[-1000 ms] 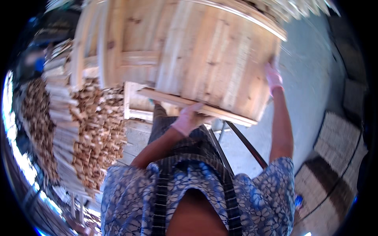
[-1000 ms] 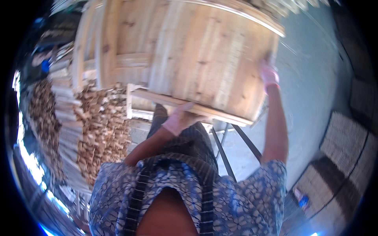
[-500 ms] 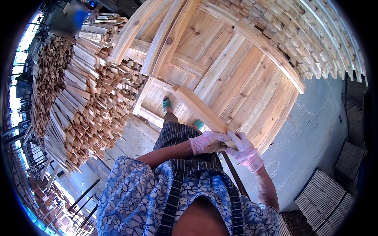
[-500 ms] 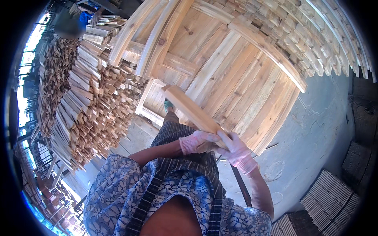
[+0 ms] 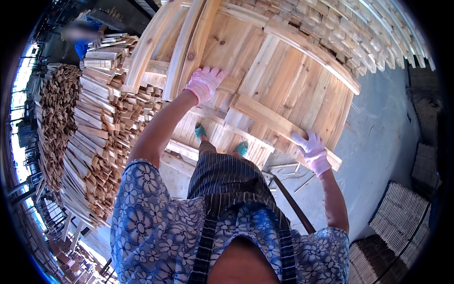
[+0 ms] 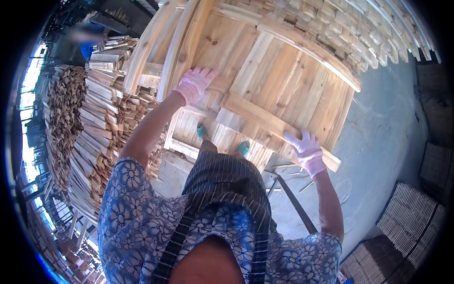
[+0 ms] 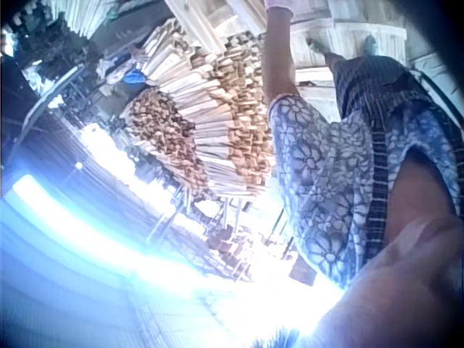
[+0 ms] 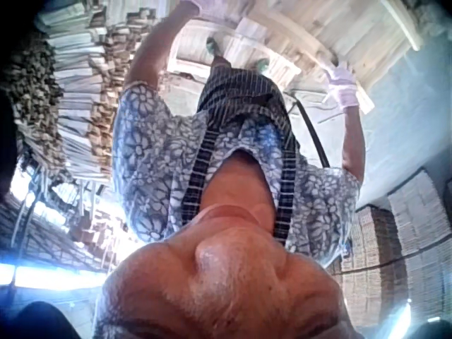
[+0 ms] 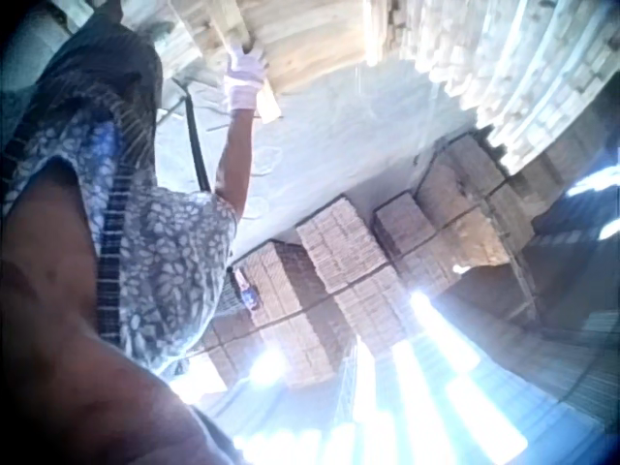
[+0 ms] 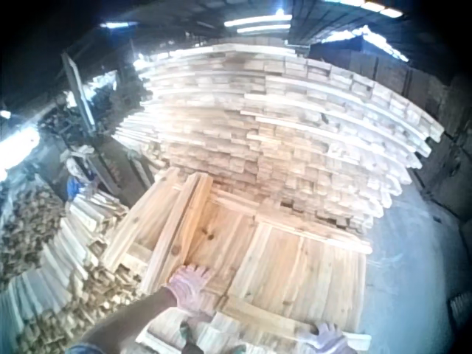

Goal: The person picks up wooden planks from a large pile and places them onto a wooden pallet. They arrange the planks in a neat stack, occasionally adjusting their position to ensure alignment. The process is repeated continuously as they build up the stack on the pallet.

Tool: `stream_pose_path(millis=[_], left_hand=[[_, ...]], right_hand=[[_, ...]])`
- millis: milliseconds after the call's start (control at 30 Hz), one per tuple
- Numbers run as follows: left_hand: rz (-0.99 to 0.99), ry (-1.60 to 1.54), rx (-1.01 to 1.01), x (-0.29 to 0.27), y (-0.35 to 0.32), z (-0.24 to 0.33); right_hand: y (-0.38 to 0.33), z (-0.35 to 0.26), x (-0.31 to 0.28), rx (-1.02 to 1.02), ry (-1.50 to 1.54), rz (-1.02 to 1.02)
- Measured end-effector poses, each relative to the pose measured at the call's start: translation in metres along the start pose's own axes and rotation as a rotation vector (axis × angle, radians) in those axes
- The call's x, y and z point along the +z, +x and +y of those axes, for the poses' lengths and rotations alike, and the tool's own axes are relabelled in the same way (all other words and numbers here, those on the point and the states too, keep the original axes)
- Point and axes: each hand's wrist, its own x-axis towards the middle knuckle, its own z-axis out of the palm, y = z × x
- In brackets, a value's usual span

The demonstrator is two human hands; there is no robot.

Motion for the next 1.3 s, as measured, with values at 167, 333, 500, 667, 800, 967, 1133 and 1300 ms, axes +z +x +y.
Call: stream_pose_path(millis=[167, 333, 500, 667, 800, 967, 1133, 1300], left_hand=[[-0.047, -0.071, 0.072, -0.003, -0.003, 0.0], [0.005, -0.111, -0.013, -0.005, -0.01, 0.011], [0.396, -0.564, -0.057, -0.018, -0.039, -0.003], [0.526, -0.515, -0.309, -0.018, -0.071, -0.154], [0.434, -0.345, -0.662, 0.009, -0.068, -0.246], [0.15, -0.358, -0.533, 0.02, -0.033, -0.261], [0.098, -0.369, -0.53, 0.018, -0.042, -0.251], [0.249, -0.578, -0.452, 0.025, -0.058, -0.268]], right_hand=[[0.015, 0.004, -0.008, -0.024, -0.04, -0.059], [0.021, 0.0, 0.012, -0.051, -0.061, -0.042], [0.033, -0.019, -0.01, -0.1, -0.148, -0.035], [0.104, -0.125, -0.071, -0.024, 0.328, -0.002], [0.218, -0.207, -0.07, 0.001, 0.462, 0.023], [0.391, -0.254, -0.037, 0.254, 0.581, 0.459], [0.452, -0.292, -0.019, 0.615, 0.682, 0.386], [0.43, -0.294, -0.045, 0.596, 0.4, 0.475]])
